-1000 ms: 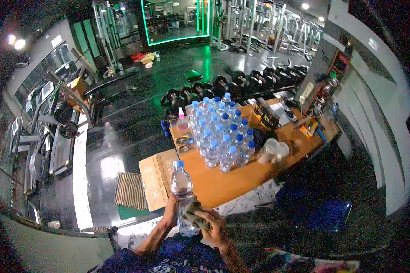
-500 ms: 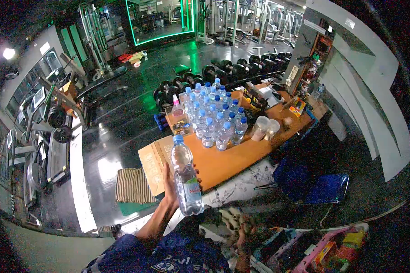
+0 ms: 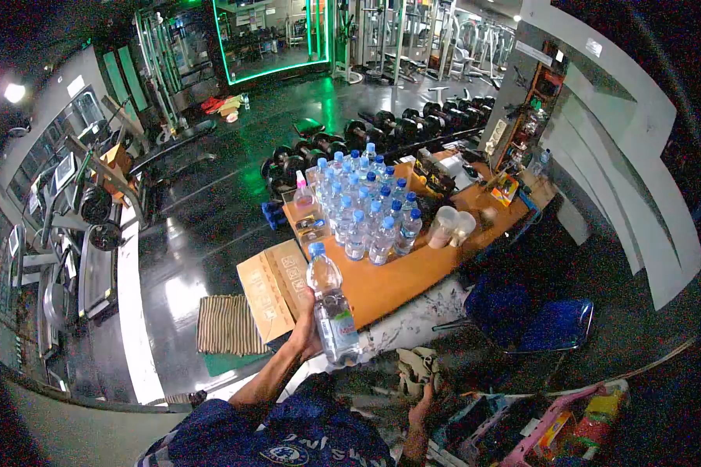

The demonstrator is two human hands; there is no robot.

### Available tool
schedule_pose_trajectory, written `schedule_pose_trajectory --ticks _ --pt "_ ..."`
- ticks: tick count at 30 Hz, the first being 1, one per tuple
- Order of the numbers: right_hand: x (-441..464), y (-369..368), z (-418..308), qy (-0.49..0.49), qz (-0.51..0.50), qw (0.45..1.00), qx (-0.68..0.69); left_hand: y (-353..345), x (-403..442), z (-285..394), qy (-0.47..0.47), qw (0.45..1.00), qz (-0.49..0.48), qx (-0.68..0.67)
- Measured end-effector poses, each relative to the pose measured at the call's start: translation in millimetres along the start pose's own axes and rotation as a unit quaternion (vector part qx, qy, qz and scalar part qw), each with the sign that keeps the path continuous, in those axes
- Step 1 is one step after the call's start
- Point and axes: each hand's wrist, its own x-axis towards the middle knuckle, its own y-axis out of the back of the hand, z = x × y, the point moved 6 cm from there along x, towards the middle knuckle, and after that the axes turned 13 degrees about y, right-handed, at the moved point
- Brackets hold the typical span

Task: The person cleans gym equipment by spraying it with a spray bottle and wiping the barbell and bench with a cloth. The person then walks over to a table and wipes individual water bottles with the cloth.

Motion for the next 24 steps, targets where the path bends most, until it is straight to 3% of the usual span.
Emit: schedule_pose_trajectory --ticks 3,4,5,7,8,10,12,14,16,17,19,20,21,24 --pt "-15 -50 -41 0.009 0.144 0.988 -0.046 5 5 3 0.005 0.999 -0.021 -0.039" --pt "-13 -56 -49 0.061 0.082 0.972 -0.213 9 10 4 0.020 0.997 -0.033 -0.068" --pt "-12 -62 -55 0.110 0.019 0.921 -0.374 13 15 4 0.037 0.994 -0.044 -0.098" --pt "-12 -80 -64 0.111 0.012 0.894 -0.435 -1 6 15 0.045 0.993 -0.042 -0.100" --pt "-9 -89 -64 0.069 0.069 0.935 -0.340 -3 7 20 0.042 0.993 -0.049 -0.102" --pt "-4 -105 -65 0.033 0.130 0.965 -0.224 -7 12 30 0.032 0.991 -0.076 -0.103" --pt "3 -117 -66 0.048 0.141 0.970 -0.190 -7 18 41 0.047 0.990 -0.077 -0.113" --pt "6 -127 -70 0.095 0.064 0.967 -0.229 -8 27 51 0.057 0.987 -0.091 -0.123" --pt "12 -132 -73 0.189 -0.028 0.894 -0.406 -7 37 61 0.058 0.983 -0.116 -0.132" --pt "20 -133 -71 0.252 -0.078 0.793 -0.549 -7 40 65 0.066 0.977 -0.138 -0.149" --pt "28 -148 -74 0.233 -0.039 0.829 -0.507 -10 48 74 0.084 0.962 -0.183 -0.183" --pt "26 -175 -83 0.147 0.050 0.939 -0.306 -11 50 79 0.086 0.964 -0.185 -0.173" --pt "24 -190 -76 0.051 0.134 0.986 -0.084 -14 51 84 0.087 0.965 -0.187 -0.164" --pt "46 -162 -25 0.091 0.050 0.988 -0.118 -16 61 96 0.086 0.968 -0.193 -0.133"
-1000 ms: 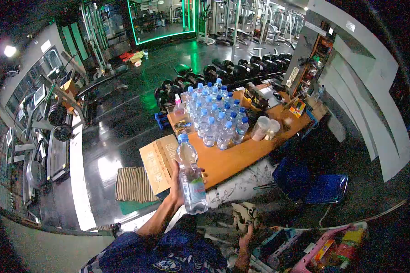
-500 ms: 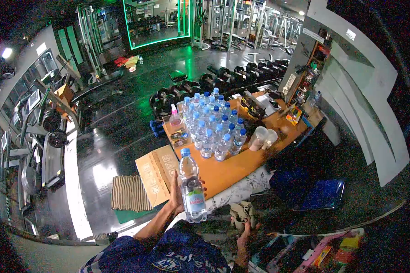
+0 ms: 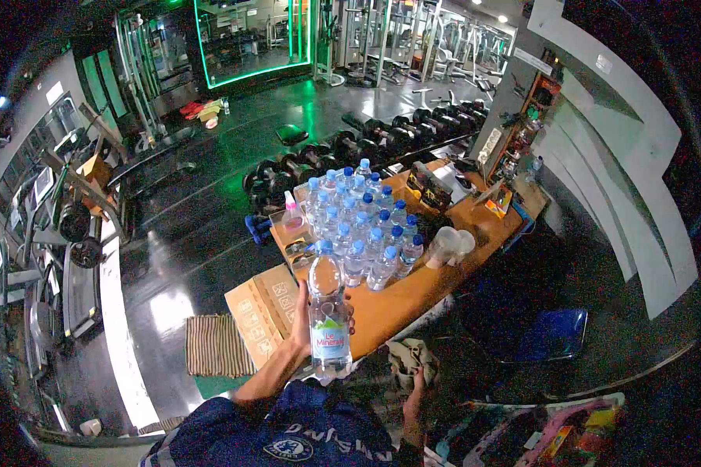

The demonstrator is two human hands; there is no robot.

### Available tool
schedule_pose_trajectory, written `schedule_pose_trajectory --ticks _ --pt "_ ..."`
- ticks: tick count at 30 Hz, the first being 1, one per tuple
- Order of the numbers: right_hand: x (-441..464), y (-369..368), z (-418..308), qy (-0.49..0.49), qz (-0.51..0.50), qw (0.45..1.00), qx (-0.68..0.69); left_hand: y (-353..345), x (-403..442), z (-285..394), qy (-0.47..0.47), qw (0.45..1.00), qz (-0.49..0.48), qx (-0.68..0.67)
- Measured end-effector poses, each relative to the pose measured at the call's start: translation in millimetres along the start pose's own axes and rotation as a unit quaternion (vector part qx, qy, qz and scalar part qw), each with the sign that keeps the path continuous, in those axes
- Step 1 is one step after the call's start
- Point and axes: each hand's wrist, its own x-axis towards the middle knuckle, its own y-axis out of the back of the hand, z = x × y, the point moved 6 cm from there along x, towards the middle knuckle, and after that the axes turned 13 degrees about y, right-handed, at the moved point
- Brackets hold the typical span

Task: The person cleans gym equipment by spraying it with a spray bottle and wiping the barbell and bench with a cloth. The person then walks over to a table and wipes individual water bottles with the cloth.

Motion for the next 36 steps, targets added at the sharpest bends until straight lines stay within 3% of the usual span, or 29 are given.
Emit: schedule_pose_trajectory --ticks 2,4,15,17,18,19,20,21,25,26,27,31,32,34,36 --pt "10 17 49 0.034 -0.055 0.998 -0.018 -1 5 4 0.005 1.000 -0.014 0.007" --pt "9 6 36 0.075 -0.104 0.983 -0.129 -6 11 10 0.011 0.999 -0.043 0.004" --pt "8 1 -15 0.141 -0.061 0.966 -0.210 -10 60 10 0.102 0.990 -0.080 0.046" --pt "4 6 -21 0.183 -0.069 0.930 -0.310 -12 72 0 0.136 0.985 -0.087 0.055" --pt "-1 11 -18 0.233 -0.101 0.873 -0.416 -16 78 -6 0.158 0.981 -0.098 0.058" --pt "-4 17 -22 0.200 -0.029 0.944 -0.261 -20 84 -14 0.183 0.975 -0.108 0.060" --pt "-6 20 -22 0.168 0.049 0.980 -0.095 -22 91 -21 0.193 0.973 -0.091 0.082" --pt "-11 28 -20 0.142 0.128 0.979 0.075 -24 99 -30 0.206 0.970 -0.077 0.106" --pt "-43 90 13 0.150 0.188 0.966 0.094 -47 123 -79 0.284 0.943 -0.061 0.162" --pt "-51 96 8 0.158 0.207 0.958 0.120 -52 134 -96 0.286 0.939 -0.094 0.168" --pt "-56 99 -1 0.167 0.224 0.949 0.147 -62 139 -112 0.296 0.927 -0.102 0.205" --pt "-78 111 -88 0.204 0.328 0.922 -0.024 -96 149 -186 0.342 0.886 -0.141 0.280" --pt "-91 119 -81 0.238 0.374 0.895 0.040 -108 150 -205 0.342 0.876 -0.153 0.304" --pt "-114 149 -92 0.243 0.415 0.876 0.035 -111 160 -249 0.374 0.865 -0.135 0.306" --pt "-136 156 -130 0.243 0.455 0.856 -0.034 -106 180 -292 0.339 0.836 -0.244 0.355"
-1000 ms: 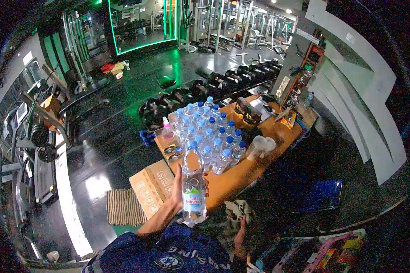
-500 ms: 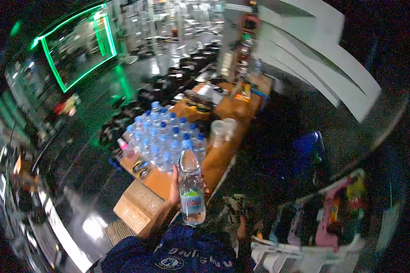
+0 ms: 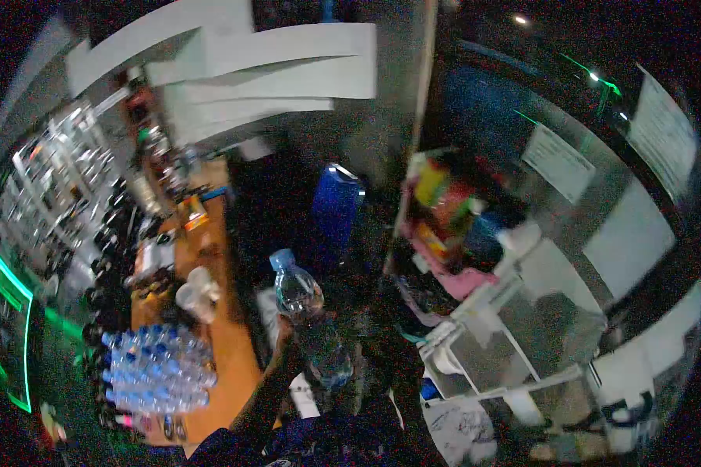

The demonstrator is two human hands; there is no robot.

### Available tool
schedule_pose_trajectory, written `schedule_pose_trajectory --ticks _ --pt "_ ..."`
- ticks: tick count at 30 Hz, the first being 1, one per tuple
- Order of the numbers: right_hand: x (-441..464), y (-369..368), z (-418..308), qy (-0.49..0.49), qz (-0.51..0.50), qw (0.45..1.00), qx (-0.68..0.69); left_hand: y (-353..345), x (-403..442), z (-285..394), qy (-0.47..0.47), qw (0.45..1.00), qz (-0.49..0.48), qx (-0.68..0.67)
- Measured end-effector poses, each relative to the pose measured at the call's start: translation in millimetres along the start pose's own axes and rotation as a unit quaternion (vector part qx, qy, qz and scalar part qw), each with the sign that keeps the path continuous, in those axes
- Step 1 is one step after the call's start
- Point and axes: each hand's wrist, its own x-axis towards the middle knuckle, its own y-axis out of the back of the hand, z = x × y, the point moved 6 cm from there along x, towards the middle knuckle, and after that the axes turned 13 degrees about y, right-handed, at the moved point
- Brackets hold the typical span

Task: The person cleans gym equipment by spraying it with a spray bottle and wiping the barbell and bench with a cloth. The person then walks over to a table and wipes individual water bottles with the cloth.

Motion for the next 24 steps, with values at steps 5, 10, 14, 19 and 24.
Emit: schedule_pose_trajectory --ticks 5,10,14,19,24 --pt "5 67 -56 0.089 0.158 0.965 -0.189 -58 92 -70 -0.067 0.965 -0.031 0.250" --pt "11 132 -93 0.145 0.289 0.933 -0.160 -271 75 19 -0.007 0.944 -0.160 0.288" --pt "29 181 -141 0.209 0.344 0.840 -0.363 -380 100 -1 -0.107 0.870 -0.339 0.340" --pt "80 240 -149 0.268 0.409 0.865 -0.112 -468 158 -75 -0.169 0.827 -0.403 0.354" --pt "130 280 -129 0.175 0.371 0.890 0.200 -506 230 -152 -0.152 0.769 -0.371 0.498"
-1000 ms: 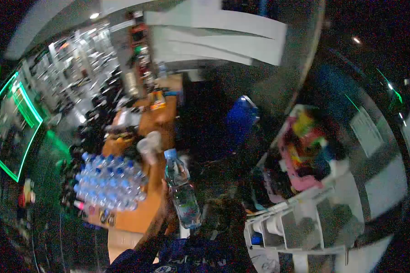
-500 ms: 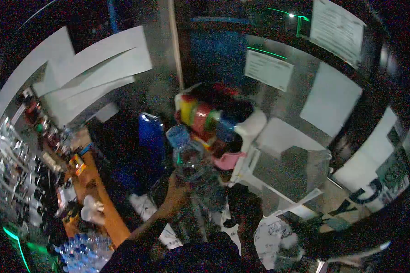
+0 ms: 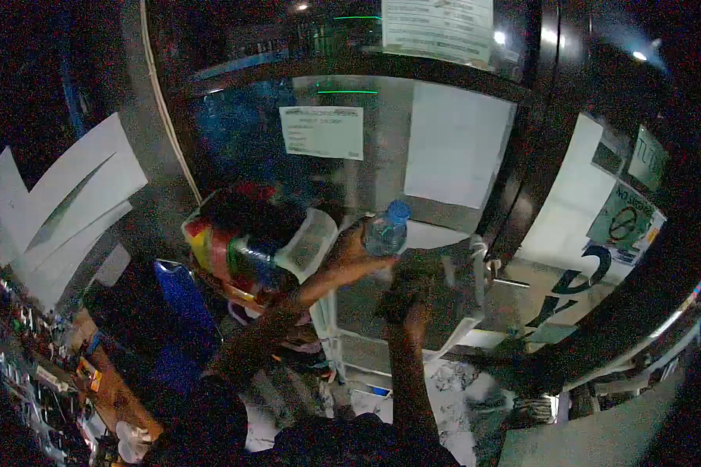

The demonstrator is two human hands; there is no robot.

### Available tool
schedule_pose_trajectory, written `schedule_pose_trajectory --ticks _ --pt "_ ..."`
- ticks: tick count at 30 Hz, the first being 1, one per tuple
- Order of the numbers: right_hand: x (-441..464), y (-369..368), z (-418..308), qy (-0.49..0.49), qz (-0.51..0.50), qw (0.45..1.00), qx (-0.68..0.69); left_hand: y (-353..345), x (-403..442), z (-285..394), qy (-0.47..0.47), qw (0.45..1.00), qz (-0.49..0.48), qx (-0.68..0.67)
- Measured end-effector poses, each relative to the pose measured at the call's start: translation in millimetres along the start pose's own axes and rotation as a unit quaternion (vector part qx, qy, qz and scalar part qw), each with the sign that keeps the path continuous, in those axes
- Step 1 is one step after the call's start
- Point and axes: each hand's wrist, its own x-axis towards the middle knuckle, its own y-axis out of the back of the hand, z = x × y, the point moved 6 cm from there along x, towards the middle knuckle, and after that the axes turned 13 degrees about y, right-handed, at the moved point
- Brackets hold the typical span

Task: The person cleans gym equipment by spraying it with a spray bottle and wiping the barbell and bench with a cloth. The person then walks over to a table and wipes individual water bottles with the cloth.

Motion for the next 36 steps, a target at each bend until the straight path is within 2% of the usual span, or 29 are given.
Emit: schedule_pose_trajectory --ticks 2,5,7,9,10,12,14,16,17,19,21,24,25,27,29,31,33,36 --pt "30 20 32 -0.029 -0.221 0.964 0.147 -15 26 -25 0.039 0.997 -0.041 0.043" --pt "61 41 65 0.002 -0.013 0.999 0.045 -31 49 -52 0.000 0.995 -0.061 0.083" --pt "44 -16 38 0.021 0.076 0.997 0.027 -34 53 -52 -0.002 0.983 -0.062 0.172" --pt "74 10 72 0.056 0.109 0.990 0.064 -35 55 -52 -0.002 0.963 -0.064 0.262" --pt "86 18 82 0.063 0.125 0.987 0.074 -36 61 -60 0.014 0.971 -0.073 0.226" --pt "104 30 99 0.061 0.122 0.988 0.068 -46 79 -94 0.050 0.983 -0.093 0.153" --pt "121 41 115 0.053 0.102 0.992 0.047 -58 94 -133 0.110 0.974 -0.121 0.159" --pt "137 52 133 0.052 0.066 0.996 0.010 -59 106 -150 0.064 0.978 -0.091 0.173" --pt "144 59 142 0.055 0.042 0.998 -0.012 -56 110 -153 -0.011 0.982 -0.049 0.184" --pt "162 80 166 0.082 -0.027 0.993 -0.082 -43 102 -132 -0.047 0.975 -0.011 0.218" --pt "177 101 190 0.133 -0.115 0.970 -0.166 -22 76 -76 0.034 0.963 -0.024 0.265" --pt "189 113 203 0.172 -0.162 0.937 -0.259 -15 85 -88 0.000 0.975 0.064 0.212" --pt "188 110 202 0.176 -0.164 0.927 -0.288 -11 85 -87 0.003 0.977 0.051 0.209" --pt "183 104 193 0.111 -0.090 0.968 -0.208 1 81 -79 0.010 0.979 0.022 0.200" --pt "165 80 172 0.043 -0.015 0.991 -0.124 6 76 -72 0.001 0.973 0.048 0.227" --pt "136 42 146 -0.013 0.009 0.999 -0.037 12 69 -56 -0.005 0.957 0.062 0.283" --pt "102 -5 115 -0.055 -0.017 0.997 0.048 14 65 -33 -0.006 0.929 0.064 0.364" --pt "85 -6 96 -0.085 0.004 0.996 -0.012 10 66 -44 -0.139 0.918 0.144 0.342"
